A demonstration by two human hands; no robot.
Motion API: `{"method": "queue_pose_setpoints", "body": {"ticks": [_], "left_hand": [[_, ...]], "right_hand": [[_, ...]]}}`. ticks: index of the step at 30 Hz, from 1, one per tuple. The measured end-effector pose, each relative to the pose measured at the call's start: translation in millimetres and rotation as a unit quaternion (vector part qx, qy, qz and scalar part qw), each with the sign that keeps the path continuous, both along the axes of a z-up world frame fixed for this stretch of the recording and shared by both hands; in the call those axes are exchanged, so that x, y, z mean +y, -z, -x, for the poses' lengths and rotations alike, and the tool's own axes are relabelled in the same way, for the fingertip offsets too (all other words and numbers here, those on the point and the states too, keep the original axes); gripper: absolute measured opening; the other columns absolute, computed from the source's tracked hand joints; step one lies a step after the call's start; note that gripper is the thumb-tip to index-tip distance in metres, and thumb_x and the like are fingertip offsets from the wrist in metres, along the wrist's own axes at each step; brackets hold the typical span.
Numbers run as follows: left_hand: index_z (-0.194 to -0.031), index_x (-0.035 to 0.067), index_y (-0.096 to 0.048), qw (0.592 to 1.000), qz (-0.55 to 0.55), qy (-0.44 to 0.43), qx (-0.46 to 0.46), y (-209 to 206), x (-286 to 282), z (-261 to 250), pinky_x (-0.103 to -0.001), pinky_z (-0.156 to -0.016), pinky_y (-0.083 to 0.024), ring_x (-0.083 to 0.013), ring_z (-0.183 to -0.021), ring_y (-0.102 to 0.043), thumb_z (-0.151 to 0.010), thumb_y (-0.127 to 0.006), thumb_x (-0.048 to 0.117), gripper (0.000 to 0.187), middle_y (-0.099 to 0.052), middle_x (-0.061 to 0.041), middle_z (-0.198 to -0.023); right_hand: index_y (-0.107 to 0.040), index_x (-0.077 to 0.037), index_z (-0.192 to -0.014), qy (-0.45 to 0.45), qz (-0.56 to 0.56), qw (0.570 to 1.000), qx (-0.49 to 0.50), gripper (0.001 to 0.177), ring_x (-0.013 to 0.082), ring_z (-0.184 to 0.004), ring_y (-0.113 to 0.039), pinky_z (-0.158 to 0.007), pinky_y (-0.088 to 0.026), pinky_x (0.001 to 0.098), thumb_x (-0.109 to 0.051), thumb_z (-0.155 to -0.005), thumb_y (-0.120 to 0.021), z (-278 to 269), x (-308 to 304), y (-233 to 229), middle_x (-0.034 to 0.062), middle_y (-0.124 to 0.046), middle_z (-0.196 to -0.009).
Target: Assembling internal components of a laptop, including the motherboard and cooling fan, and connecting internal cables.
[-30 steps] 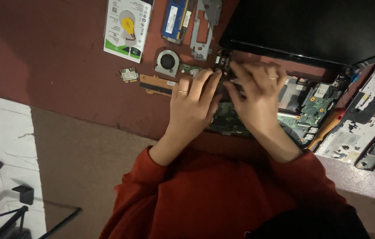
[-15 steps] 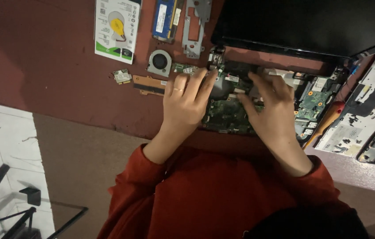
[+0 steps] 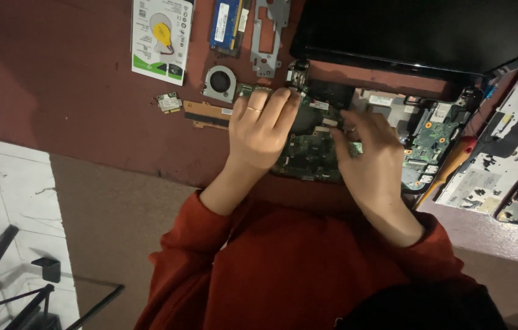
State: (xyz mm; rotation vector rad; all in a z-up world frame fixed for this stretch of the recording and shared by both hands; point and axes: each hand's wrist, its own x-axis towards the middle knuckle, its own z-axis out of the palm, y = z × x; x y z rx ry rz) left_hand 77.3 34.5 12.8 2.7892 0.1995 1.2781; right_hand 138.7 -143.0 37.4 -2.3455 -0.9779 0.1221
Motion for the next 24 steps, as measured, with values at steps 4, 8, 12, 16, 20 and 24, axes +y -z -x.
{"method": "queue_pose_setpoints", "body": {"ticks": [4,8,12,16,20,24], "left_hand": [[-0.078,0.014,-0.068,1.000,-0.010,0.023,0.002,1.3,1.8,0.0,-0.026,-0.056,-0.038,-0.0161,-0.068,-0.053,-0.091,-0.066,0.011,0.013,-0.062,-0.003,-0.079],[-0.080,0.012,-0.068,0.999,0.011,0.043,0.007,4.3,-1.4,5.8,-0.026,-0.055,-0.038,-0.0162,-0.067,-0.054,-0.094,-0.063,0.012,0.015,-0.062,-0.003,-0.080],[-0.088,0.010,-0.067,0.988,0.113,0.074,0.076,-6.6,-3.2,13.7,-0.026,-0.059,-0.041,-0.0157,-0.071,-0.054,-0.098,-0.055,0.015,0.016,-0.062,-0.004,-0.087],[-0.089,0.008,-0.066,0.978,0.160,0.105,0.081,-10.8,-0.3,11.7,-0.026,-0.063,-0.044,-0.0155,-0.070,-0.052,-0.099,-0.053,0.012,0.017,-0.061,-0.005,-0.085],[-0.093,0.007,-0.062,0.965,0.208,0.128,0.100,-15.8,0.6,10.1,-0.031,-0.069,-0.045,-0.0205,-0.079,-0.055,-0.097,-0.057,0.012,0.008,-0.058,-0.006,-0.089],[-0.098,0.008,-0.062,0.963,0.227,0.112,0.090,-24.5,-2.4,6.9,-0.034,-0.067,-0.045,-0.0216,-0.075,-0.055,-0.097,-0.058,0.015,0.008,-0.057,-0.005,-0.089]], "right_hand": [[-0.068,0.003,-0.111,0.007,0.000,1.000,-0.009,0.025,0.0259,-0.068,-0.066,-0.068,-0.052,0.0374,-0.002,-0.089,-0.080,2.2,-0.3,-2.0,0.0118,-0.064,-0.088],[-0.065,0.006,-0.115,0.035,-0.020,0.998,0.042,0.027,0.0287,-0.068,-0.068,-0.066,-0.053,0.0402,-0.001,-0.091,-0.075,2.6,1.7,-7.3,0.0142,-0.065,-0.087],[-0.061,0.008,-0.118,0.081,-0.098,0.975,0.180,0.030,0.0324,-0.071,-0.069,-0.060,-0.053,0.0351,0.003,-0.090,-0.072,5.8,-0.3,-10.2,0.0198,-0.064,-0.088],[-0.061,0.008,-0.118,0.117,-0.127,0.957,0.233,0.026,0.0289,-0.070,-0.069,-0.055,-0.050,0.0327,0.002,-0.093,-0.069,6.6,-6.9,3.1,0.0193,-0.065,-0.087],[-0.062,0.006,-0.116,0.136,-0.131,0.941,0.282,0.027,0.0257,-0.072,-0.069,-0.057,-0.052,0.0315,0.001,-0.091,-0.070,4.2,-7.2,4.2,0.0168,-0.066,-0.087],[-0.059,0.007,-0.119,0.134,-0.145,0.942,0.272,0.031,0.0250,-0.071,-0.066,-0.057,-0.052,0.0340,0.004,-0.090,-0.069,6.3,-0.6,1.5,0.0168,-0.063,-0.086]]}}
